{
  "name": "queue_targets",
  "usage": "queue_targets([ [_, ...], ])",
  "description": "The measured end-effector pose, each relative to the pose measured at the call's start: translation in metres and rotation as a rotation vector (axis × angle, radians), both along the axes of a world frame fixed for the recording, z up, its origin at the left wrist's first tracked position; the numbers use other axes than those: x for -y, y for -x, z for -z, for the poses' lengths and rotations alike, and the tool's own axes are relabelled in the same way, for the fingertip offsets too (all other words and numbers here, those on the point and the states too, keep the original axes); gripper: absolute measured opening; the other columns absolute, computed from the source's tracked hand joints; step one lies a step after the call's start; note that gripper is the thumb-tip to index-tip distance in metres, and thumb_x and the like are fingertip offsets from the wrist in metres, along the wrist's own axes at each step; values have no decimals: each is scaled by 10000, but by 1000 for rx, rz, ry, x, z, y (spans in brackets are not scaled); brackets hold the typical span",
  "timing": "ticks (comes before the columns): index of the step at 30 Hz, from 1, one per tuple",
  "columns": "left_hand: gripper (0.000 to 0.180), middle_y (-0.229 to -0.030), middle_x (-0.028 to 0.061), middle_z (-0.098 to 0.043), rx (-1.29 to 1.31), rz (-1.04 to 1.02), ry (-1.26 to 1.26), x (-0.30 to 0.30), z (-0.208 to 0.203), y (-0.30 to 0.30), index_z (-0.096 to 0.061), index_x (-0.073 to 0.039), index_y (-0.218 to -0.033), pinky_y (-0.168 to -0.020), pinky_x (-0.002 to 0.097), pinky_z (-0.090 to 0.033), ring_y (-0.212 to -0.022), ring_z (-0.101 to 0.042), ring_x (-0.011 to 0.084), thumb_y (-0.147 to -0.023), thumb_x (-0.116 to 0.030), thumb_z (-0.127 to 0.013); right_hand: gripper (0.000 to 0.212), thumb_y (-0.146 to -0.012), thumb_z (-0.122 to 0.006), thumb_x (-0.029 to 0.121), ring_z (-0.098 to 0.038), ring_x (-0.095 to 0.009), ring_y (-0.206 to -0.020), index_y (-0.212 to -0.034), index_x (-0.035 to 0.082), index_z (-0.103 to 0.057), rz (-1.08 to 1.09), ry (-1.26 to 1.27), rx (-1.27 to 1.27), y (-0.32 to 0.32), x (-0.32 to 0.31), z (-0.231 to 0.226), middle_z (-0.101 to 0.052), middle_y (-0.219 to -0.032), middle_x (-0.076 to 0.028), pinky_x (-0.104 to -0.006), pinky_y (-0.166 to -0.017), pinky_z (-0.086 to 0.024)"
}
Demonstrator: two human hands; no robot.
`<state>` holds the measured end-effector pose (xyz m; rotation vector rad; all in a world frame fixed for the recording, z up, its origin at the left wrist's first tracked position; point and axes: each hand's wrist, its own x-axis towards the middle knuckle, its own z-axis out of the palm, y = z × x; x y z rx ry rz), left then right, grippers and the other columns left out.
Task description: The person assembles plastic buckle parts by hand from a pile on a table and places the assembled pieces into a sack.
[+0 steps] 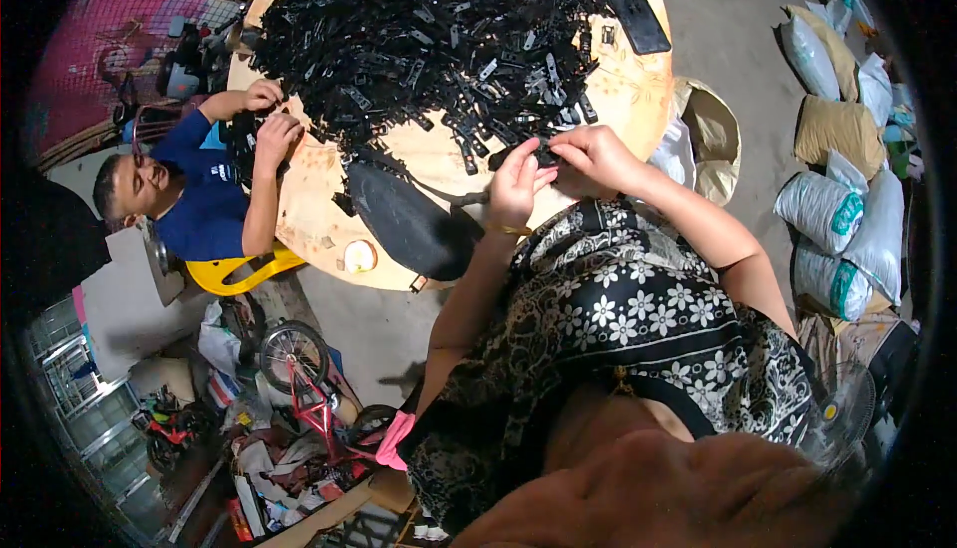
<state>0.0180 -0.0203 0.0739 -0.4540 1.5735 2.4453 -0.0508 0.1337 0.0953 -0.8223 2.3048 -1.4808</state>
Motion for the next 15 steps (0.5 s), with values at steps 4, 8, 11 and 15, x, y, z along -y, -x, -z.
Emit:
queue_targets([
  [4, 334, -1087, 156, -461, 10, -7, 47, 0, 12, -1, -361, 53, -1171, -768, 299, -464, -823, -540, 186, -873, -97, -371, 189, -779, -515, 177, -563, -300, -711, -852, 20, -593, 32, -103, -191, -8, 1, 0, -585, -757, -153, -357, -634, -454],
  [8, 345, -1040, 140, -493, 25, -15, 54, -3, 14, -3, -377, 59, -1161, -718, 258, -470, -780, -539, 152, -844, -66, -434, 183, -782, -509, 179, -555, -304, -695, -842, 26, -589, 19, -166, -229, -12, -3, 4, -575, -733, -155, -368, -628, -448],
  [11, 368, -987, 127, -521, -46, 71, 267, -5, 14, -2, -393, 67, -1145, -675, 234, -472, -749, -543, 134, -811, -49, -495, 180, -781, -508, 180, -551, -301, -683, -838, 29, -589, 62, -106, -212, -18, 0, 3, -571, -720, -151, -368, -617, -446],
  [15, 372, -941, 132, -537, -11, 59, 217, 1, 16, -1, -413, 74, -1121, -651, 235, -482, -723, -553, 133, -785, -36, -531, 207, -768, -526, 215, -550, -278, -668, -847, 34, -589, 28, -76, -224, -21, 3, 2, -570, -710, -142, -359, -598, -447],
])
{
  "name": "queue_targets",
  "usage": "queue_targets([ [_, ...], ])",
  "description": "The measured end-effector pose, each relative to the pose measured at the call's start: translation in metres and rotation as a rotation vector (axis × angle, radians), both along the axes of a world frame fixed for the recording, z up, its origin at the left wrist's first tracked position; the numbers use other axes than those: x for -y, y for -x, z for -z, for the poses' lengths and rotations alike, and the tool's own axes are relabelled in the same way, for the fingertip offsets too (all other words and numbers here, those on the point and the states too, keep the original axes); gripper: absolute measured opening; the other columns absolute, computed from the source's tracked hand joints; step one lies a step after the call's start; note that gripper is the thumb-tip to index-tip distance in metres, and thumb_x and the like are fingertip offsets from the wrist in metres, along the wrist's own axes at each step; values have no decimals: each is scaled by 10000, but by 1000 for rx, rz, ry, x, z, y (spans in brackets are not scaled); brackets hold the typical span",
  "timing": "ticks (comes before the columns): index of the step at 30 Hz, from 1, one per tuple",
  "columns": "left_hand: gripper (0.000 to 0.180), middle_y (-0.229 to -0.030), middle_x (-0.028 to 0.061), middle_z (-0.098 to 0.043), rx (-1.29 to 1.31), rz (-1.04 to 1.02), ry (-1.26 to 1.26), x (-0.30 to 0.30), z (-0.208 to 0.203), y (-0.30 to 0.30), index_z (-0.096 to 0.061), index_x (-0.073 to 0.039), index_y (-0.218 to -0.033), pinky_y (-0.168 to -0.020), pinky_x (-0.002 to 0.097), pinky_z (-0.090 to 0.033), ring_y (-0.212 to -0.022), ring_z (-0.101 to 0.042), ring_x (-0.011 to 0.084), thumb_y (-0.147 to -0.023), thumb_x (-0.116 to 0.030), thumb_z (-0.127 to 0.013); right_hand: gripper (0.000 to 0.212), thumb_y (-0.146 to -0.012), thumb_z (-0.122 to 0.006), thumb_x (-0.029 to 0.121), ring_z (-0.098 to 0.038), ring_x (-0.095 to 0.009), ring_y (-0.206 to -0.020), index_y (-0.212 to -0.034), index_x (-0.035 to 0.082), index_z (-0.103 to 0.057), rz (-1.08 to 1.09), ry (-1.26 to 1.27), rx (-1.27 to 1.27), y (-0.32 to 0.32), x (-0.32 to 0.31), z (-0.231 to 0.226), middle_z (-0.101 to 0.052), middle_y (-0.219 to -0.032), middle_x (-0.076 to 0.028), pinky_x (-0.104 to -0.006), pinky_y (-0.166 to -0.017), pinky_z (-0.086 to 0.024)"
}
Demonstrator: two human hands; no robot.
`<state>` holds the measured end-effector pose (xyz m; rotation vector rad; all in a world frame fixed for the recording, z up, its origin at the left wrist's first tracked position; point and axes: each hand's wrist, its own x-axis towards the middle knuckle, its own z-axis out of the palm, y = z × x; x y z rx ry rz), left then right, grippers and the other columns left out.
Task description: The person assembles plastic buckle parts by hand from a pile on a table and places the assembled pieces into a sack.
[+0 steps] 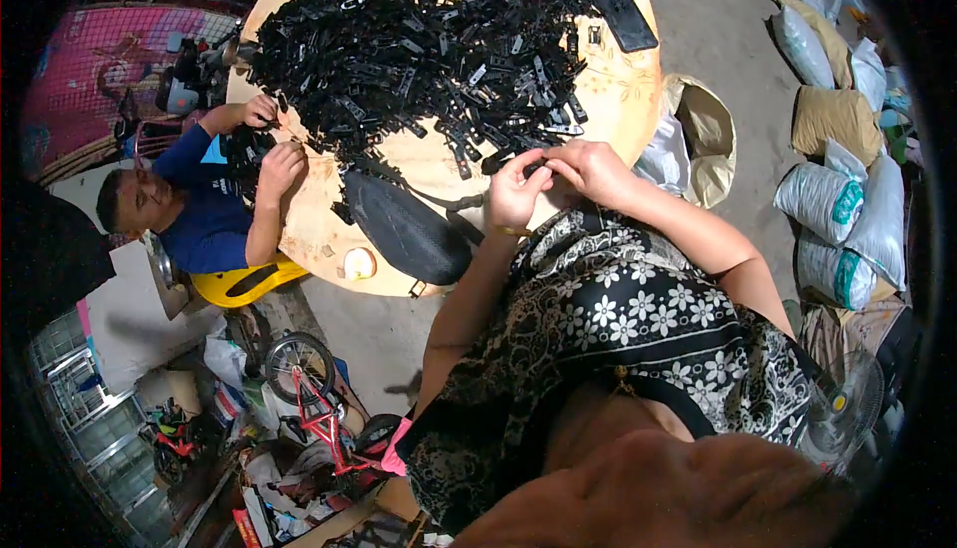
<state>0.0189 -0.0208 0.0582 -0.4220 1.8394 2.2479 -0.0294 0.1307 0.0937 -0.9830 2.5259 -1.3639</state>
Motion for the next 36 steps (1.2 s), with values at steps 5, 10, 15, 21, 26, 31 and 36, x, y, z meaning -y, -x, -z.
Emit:
queue_targets([
  [5, 389, -982, 145, -536, 25, -5, -174, 3, 1, -14, -372, 58, -1150, -692, 253, -500, -796, -577, 178, -784, 8, -496, 245, -727, -589, 254, -555, -244, -649, -847, 41, -605, 143, -298, -9, -2, -23, -15, -572, -707, -126, -344, -588, -447],
  [10, 438, -1002, 132, -522, 0, 170, -226, -6, 2, -19, -317, 54, -1198, -736, 243, -476, -847, -553, 170, -790, 11, -470, 156, -751, -612, 145, -483, -62, -533, -782, -7, -592, -97, 206, 937, -8, -40, 43, -559, -616, -9, -218, -497, -399],
  [15, 418, -982, 113, -532, 11, 266, -202, -19, 17, -18, -335, 23, -1200, -690, 214, -453, -803, -540, 104, -808, -30, -472, 136, -773, -582, 118, -448, -46, -494, -711, -2, -565, -13, 130, 978, -17, -54, 54, -523, -569, 19, -200, -455, -369],
  [21, 252, -954, 146, -474, -537, 274, 1306, -22, 13, 18, -532, -14, -969, -718, 338, -418, -860, -447, 288, -722, -38, -488, 243, -687, -634, 248, -563, -208, -587, -750, 20, -580, 8, -636, 522, -2, -121, 40, -570, -623, -110, -322, -562, -441],
  [26, 201, -833, 101, -474, -578, 455, 1565, -7, 38, 36, -539, -29, -836, -670, 334, -413, -810, -439, 264, -639, -61, -514, 288, -672, -611, 343, -574, -291, -717, -751, 66, -614, 87, -836, 171, 2, -120, 73, -592, -717, -137, -376, -638, -450],
  [31, 221, -808, 105, -495, -688, 351, 1373, 3, 38, 38, -524, -35, -826, -685, 335, -401, -806, -448, 266, -615, -55, -588, 234, -697, -589, 264, -561, -307, -727, -811, 60, -603, 247, -481, 154, 44, -79, 40, -583, -746, -142, -372, -633, -443],
  [36, 246, -807, 145, -502, -662, 66, 1099, 12, 22, 34, -512, -10, -957, -625, 349, -414, -659, -487, 279, -714, -13, -554, 252, -692, -507, 42, -535, -282, -838, -940, 47, -553, 241, -145, -119, 107, -43, 72, -548, -930, -146, -354, -731, -431],
])
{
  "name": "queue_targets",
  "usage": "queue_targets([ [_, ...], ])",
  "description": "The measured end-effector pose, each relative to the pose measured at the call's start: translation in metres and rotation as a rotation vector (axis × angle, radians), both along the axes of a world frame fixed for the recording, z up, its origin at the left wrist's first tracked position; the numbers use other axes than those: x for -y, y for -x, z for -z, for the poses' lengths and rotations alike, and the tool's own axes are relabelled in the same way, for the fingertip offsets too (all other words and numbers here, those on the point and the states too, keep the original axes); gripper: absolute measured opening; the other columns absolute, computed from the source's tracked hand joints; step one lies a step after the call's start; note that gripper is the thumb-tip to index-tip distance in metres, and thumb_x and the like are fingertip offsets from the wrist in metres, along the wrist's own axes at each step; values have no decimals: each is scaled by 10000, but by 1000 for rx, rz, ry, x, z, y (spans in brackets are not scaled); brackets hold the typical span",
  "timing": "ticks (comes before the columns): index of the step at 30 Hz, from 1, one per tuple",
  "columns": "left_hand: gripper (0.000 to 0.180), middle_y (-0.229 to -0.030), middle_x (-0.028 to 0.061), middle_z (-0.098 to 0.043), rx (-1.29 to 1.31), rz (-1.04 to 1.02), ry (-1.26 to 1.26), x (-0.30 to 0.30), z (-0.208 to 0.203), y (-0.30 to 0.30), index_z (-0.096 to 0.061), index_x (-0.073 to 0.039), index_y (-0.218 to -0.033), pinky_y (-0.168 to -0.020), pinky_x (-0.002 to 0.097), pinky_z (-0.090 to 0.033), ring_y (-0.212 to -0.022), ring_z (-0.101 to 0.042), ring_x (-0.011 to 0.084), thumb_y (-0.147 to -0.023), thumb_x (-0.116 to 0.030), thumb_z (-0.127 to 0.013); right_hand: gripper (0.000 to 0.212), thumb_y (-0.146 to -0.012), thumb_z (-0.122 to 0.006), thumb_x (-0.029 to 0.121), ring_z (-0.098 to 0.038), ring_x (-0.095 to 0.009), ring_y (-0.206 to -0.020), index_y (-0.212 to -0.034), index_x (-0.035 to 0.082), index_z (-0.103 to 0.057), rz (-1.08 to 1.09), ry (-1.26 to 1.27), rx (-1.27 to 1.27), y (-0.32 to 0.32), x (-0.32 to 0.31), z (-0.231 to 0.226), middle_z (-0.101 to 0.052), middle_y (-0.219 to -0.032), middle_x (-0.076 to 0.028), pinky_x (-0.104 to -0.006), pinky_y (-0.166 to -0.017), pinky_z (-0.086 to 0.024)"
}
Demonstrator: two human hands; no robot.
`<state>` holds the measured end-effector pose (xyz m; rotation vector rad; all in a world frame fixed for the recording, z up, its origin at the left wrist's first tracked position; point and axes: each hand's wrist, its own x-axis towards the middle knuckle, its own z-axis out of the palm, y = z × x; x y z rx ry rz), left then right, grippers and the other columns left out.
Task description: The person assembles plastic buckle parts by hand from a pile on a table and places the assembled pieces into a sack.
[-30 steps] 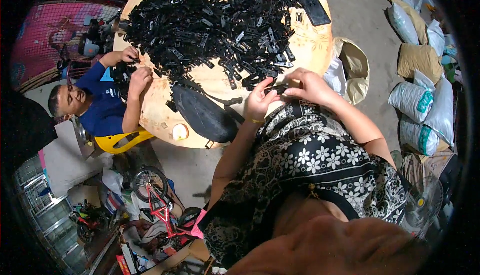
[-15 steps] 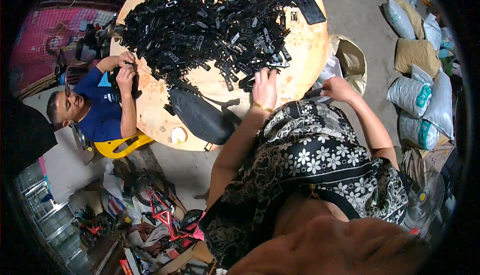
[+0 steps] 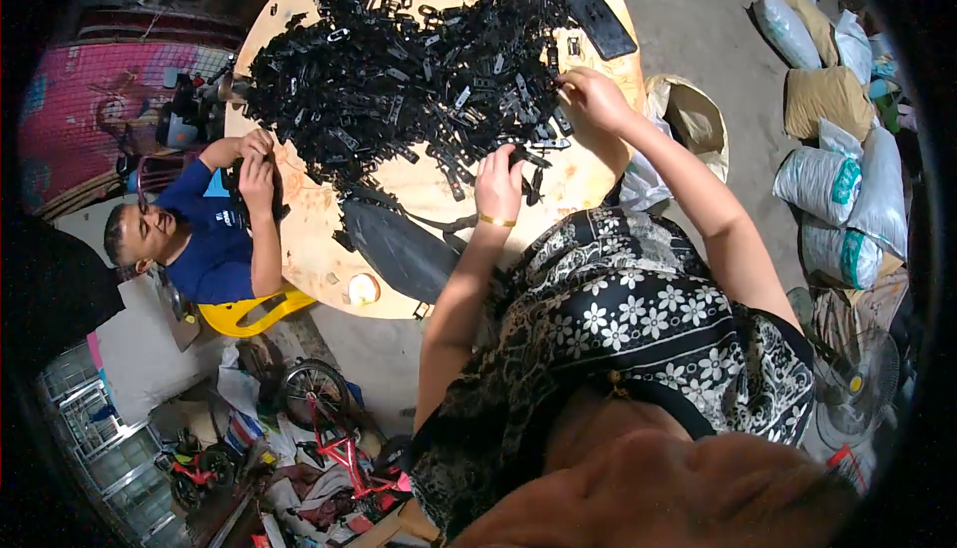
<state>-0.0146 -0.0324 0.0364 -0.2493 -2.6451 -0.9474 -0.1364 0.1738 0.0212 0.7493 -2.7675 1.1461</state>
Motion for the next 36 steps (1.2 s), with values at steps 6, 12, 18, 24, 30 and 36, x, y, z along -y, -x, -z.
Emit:
queue_targets([
  [6, 373, -832, 133, -510, 153, -159, -60, -1, -15, -11, -465, -32, -1095, -605, 272, -439, -662, -522, 222, -730, 15, -526, 368, -738, -443, 121, -436, -275, -1019, -1104, 87, -442, 255, -354, -260, 58, -7, 24, -431, -1149, -122, -338, -811, -406],
  [12, 319, -836, 105, -515, 466, -309, -949, 8, -9, -26, -406, 11, -1096, -524, 218, -490, -600, -565, 143, -790, -4, -496, 106, -671, -517, 135, -509, -280, -781, -728, 54, -553, -6, -530, -250, 68, -15, 30, -541, -755, -104, -358, -682, -433],
  [18, 166, -837, 122, -511, 510, -313, -1240, 12, 1, -30, -416, 7, -917, -545, 265, -518, -610, -575, 186, -772, 30, -494, 149, -664, -566, 131, -536, -321, -704, -732, -1, -547, 69, -91, -3, 24, -11, 8, -544, -718, -174, -379, -657, -432],
  [24, 258, -864, 135, -526, 736, -101, -1138, -11, -8, -26, -440, 46, -1056, -564, 255, -507, -643, -581, 189, -806, -9, -474, 261, -700, -535, 52, -570, -233, -755, -957, 9, -548, 278, 111, 97, 3, -22, 13, -562, -841, -130, -295, -671, -457],
  [30, 289, -1002, 169, -501, 819, -28, -1333, -18, -16, -24, -403, 63, -1101, -748, 320, -485, -846, -572, 265, -864, -103, -406, 356, -718, -548, -16, -522, -81, -807, -1071, 24, -520, -265, 791, 859, -52, -5, -53, -562, -924, -45, -228, -724, -437],
  [36, 313, -1040, 160, -484, 870, 57, -1469, -21, -32, -20, -380, 55, -1125, -798, 336, -462, -908, -547, 272, -884, -143, -364, 214, -694, -617, 36, -563, -148, -802, -905, 15, -589, -192, 474, 368, -87, 14, -67, -601, -848, -68, -264, -726, -445],
])
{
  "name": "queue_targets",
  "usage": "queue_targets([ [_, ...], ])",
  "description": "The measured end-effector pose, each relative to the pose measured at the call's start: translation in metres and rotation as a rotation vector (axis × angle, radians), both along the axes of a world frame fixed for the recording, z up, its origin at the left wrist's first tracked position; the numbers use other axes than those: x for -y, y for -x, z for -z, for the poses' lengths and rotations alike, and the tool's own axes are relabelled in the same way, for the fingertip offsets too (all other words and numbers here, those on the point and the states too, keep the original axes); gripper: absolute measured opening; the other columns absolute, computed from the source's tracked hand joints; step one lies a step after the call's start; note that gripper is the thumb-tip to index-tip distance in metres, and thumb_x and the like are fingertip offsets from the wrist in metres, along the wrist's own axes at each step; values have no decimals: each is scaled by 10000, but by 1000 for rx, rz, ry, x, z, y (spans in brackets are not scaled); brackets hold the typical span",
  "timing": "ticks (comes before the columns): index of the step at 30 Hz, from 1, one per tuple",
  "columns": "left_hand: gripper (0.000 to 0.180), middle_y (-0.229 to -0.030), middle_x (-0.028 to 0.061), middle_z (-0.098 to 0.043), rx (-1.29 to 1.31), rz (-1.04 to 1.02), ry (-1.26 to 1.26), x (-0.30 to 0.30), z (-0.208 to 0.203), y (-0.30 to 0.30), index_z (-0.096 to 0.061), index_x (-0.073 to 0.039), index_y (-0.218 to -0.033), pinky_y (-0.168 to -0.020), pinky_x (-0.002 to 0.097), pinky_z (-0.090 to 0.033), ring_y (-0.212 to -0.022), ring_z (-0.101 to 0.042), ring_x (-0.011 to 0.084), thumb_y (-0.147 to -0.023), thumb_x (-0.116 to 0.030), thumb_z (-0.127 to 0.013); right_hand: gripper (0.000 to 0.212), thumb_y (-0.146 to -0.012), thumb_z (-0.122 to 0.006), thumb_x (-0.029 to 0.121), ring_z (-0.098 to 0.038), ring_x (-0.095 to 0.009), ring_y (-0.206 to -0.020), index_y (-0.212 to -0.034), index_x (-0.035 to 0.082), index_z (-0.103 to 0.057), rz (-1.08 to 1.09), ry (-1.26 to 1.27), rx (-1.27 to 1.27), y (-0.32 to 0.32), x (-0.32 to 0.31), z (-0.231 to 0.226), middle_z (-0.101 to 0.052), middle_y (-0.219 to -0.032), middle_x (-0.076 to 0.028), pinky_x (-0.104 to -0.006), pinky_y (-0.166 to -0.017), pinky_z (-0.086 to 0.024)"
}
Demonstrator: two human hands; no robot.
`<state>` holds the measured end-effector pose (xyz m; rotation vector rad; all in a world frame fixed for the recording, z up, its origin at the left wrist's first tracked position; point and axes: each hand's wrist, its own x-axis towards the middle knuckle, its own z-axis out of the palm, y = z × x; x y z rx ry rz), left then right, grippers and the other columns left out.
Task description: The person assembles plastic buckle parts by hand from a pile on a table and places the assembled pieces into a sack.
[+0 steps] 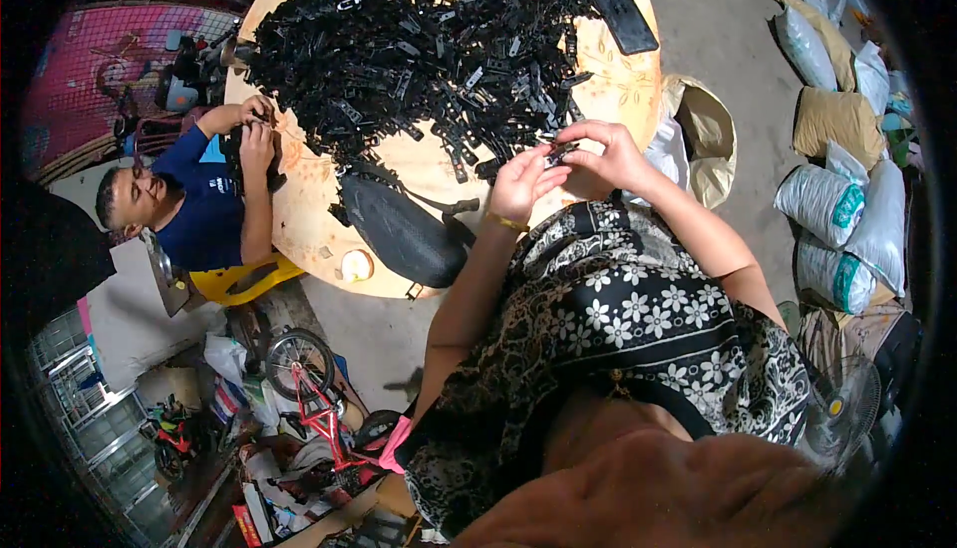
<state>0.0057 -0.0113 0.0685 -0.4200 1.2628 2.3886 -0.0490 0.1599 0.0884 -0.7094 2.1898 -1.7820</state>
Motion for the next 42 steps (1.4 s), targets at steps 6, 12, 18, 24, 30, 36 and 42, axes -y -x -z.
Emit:
queue_targets([
  [6, 312, -1058, 155, -480, 21, -29, 61, -3, -4, -4, -376, 54, -1132, -787, 329, -466, -873, -555, 258, -884, -134, -356, 208, -685, -627, 56, -567, -166, -816, -885, 12, -593, 50, 25, 0, -4, -2, -3, -607, -854, -83, -277, -736, -442],
  [12, 320, -1083, 142, -479, -34, -68, 67, -4, -5, -6, -369, 58, -1146, -780, 321, -470, -853, -557, 232, -879, -119, -364, 211, -663, -633, 78, -553, -246, -886, -870, 47, -601, -59, -175, -266, -5, -2, -6, -604, -871, -90, -335, -828, -396],
  [18, 330, -1004, 110, -530, 39, -7, 17, 1, -7, -13, -387, 33, -1156, -763, 303, -469, -831, -556, 184, -853, -91, -429, 238, -669, -604, 113, -537, -186, -922, -906, 86, -597, -140, -286, -549, -16, 3, -6, -586, -942, -58, -389, -890, -324],
  [24, 326, -1004, 97, -524, 84, -21, -89, 6, 4, -39, -390, 3, -1159, -767, 281, -455, -847, -551, 170, -851, -100, -414, 236, -722, -576, 180, -441, -244, -1066, -933, 77, -593, -306, -318, -595, -24, 3, 9, -549, -1043, -57, -417, -892, -314],
  [30, 348, -976, 161, -519, 206, -27, 209, 14, 25, -66, -356, 54, -1164, -752, 302, -468, -826, -576, 240, -847, -85, -394, 159, -725, -551, 138, -531, -253, -804, -841, 36, -588, -154, -234, -464, -4, 53, 31, -580, -835, -84, -326, -719, -426],
  [36, 304, -951, 144, -531, 193, -60, 218, 4, 29, -68, -413, 46, -1123, -714, 280, -480, -780, -587, 216, -839, -63, -428, 251, -679, -598, 266, -432, -187, -938, -869, 103, -591, -340, -561, -771, 24, 107, 42, -514, -984, -9, -321, -734, -361],
  [42, 300, -945, 139, -537, 186, -49, 245, 7, 21, -71, -405, 33, -1123, -746, 293, -460, -818, -575, 214, -861, -112, -423, 301, -656, -593, 372, -420, -207, -972, -751, 90, -627, -388, -572, -833, 48, 86, 50, -501, -1076, -17, -384, -780, -327],
])
